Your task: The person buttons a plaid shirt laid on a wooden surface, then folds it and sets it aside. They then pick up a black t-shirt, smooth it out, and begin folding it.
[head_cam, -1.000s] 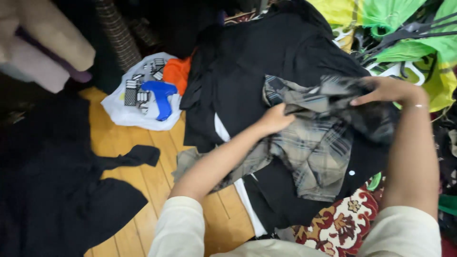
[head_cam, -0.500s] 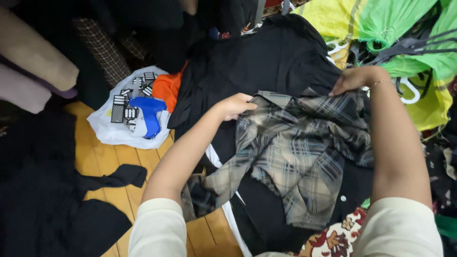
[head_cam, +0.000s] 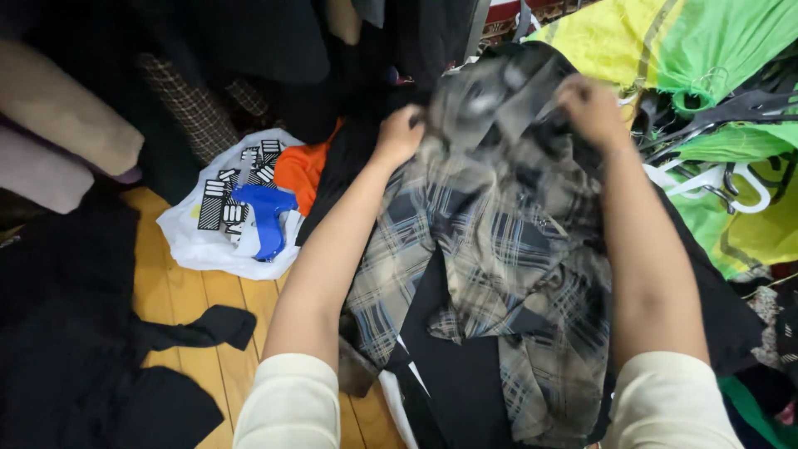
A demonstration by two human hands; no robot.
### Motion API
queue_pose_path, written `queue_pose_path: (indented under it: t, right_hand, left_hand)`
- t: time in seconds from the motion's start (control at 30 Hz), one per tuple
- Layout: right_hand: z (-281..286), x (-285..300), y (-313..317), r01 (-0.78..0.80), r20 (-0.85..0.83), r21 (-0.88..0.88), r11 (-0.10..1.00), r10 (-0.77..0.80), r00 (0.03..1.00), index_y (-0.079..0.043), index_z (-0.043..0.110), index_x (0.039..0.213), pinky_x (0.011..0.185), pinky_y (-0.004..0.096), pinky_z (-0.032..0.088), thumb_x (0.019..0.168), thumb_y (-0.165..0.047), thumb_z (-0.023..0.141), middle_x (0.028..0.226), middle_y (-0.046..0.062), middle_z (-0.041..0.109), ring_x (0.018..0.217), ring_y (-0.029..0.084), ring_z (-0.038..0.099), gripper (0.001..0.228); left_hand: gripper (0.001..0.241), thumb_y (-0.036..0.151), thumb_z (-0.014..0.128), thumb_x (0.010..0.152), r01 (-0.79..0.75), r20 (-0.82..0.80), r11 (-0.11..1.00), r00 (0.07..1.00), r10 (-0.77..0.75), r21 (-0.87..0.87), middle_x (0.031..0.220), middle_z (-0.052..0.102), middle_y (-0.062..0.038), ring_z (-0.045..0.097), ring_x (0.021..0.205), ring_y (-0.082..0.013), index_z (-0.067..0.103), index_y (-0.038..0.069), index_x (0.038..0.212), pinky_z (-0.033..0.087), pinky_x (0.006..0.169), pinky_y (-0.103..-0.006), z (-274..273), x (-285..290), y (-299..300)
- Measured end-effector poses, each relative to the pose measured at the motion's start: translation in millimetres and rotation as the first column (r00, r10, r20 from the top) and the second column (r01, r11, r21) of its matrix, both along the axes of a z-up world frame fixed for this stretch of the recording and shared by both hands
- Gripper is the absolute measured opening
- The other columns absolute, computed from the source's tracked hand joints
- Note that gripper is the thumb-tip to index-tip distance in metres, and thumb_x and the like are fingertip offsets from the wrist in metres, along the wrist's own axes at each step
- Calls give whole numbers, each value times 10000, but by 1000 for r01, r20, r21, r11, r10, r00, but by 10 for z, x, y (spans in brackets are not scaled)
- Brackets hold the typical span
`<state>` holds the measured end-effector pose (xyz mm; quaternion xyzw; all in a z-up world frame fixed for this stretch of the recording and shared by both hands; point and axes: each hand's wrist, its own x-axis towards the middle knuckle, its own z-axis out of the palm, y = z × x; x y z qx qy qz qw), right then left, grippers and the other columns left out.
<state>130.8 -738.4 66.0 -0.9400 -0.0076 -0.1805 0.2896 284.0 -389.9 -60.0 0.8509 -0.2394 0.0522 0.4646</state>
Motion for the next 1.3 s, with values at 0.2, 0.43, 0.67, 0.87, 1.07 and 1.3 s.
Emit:
queue_pose_path:
  t: [0.2,0.43,0.67,0.87,1.07,1.3]
  right_hand:
    - [-1026,425,-304,317,-415,-135,939,-344,842,-346,715,1284,965,577,488,1034,-722,530,1213,36,726,1219,360,628,488]
    - [-566,447,160,320,-421,-89,943,-327,846,-155,773,1172,1015,601,470,1064,-630,526,1202,268,711,1250,489,579,546]
    - [-491,780,227,221,-515,-315,923,-362,777,-139,783,1170,953,587,549,828,-410,753,1176,221,744,1191,431,646,438]
    - [-463,1062,88,349,-174,-459,817,-468,866,-125,812,1061,814,586,576,884,-308,684,972,198,772,965,475,722,285]
    - [-347,1244,426,352,355,246,903,-422,834,-148,774,893,641,340,578,892,-131,652,751,35,775,658,208,746,123]
    - [-1267,1716,332,296,-231,641,708,-190,954,-127,695,1285,809,209,505,867,-174,712,1066,-30,738,894,60,637,421]
  left_hand:
    - [349,422,730,889,-56,-297,953,943,149,298,1154,762,-34,684,1168,-266,775,220,1170,576,993,-402,-720,294,227]
    - [393,415,655,942,-77,-402,979,903,149,191,1156,742,-202,655,1192,-397,777,71,1087,552,1016,-506,-64,-89,295]
    - [201,199,762,859,-103,-261,929,944,205,357,1145,727,-209,692,1137,-385,800,122,1041,597,946,-490,280,-150,304]
    - [280,260,629,885,-157,-321,951,916,242,268,863,774,-122,761,947,-307,779,133,1085,637,857,-463,511,-159,256]
    - [278,248,492,935,-256,-115,957,964,241,-140,1054,767,-164,710,1040,-396,655,102,1107,512,905,-462,-13,419,-50]
    - [498,78,437,890,-72,-230,997,971,72,8,1363,670,-139,613,1264,-377,526,95,1380,471,1067,-444,-551,615,102]
